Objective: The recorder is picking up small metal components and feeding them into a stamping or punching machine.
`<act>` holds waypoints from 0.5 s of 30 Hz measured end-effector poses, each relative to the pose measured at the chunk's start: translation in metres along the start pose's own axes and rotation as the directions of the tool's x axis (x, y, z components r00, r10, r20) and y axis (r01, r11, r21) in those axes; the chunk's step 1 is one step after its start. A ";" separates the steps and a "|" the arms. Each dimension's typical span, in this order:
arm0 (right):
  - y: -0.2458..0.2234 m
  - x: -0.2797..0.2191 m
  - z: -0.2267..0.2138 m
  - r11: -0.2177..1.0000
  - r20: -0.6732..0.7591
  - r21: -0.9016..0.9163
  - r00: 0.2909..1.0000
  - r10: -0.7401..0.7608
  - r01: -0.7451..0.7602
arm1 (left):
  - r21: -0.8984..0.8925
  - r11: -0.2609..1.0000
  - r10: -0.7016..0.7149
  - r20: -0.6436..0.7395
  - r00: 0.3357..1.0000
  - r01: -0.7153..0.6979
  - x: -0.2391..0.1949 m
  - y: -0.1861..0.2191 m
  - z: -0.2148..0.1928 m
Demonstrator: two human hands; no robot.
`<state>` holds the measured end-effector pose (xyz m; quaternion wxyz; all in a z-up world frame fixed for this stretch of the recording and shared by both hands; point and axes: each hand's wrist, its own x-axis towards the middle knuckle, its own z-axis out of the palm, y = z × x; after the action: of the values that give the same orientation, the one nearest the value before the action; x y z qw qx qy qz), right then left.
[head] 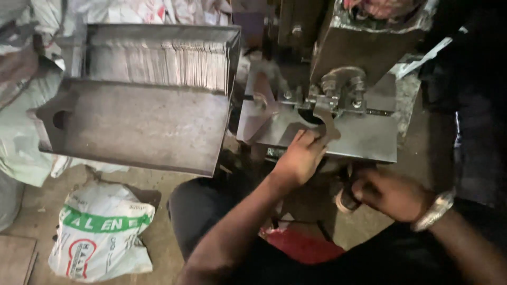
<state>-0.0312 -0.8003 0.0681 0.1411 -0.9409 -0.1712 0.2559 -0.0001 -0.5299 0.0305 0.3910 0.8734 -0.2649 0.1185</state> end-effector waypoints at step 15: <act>-0.008 0.096 -0.044 0.906 -0.567 0.297 0.819 -0.086 0.301 | 0.305 0.939 0.164 0.002 0.986 -0.157 -0.002 0.010 0.005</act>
<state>0.0681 -0.7635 0.0662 0.3857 -0.9070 -0.1690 -0.0084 -0.0076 -0.5383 0.0329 0.2442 0.8972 -0.3093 0.1994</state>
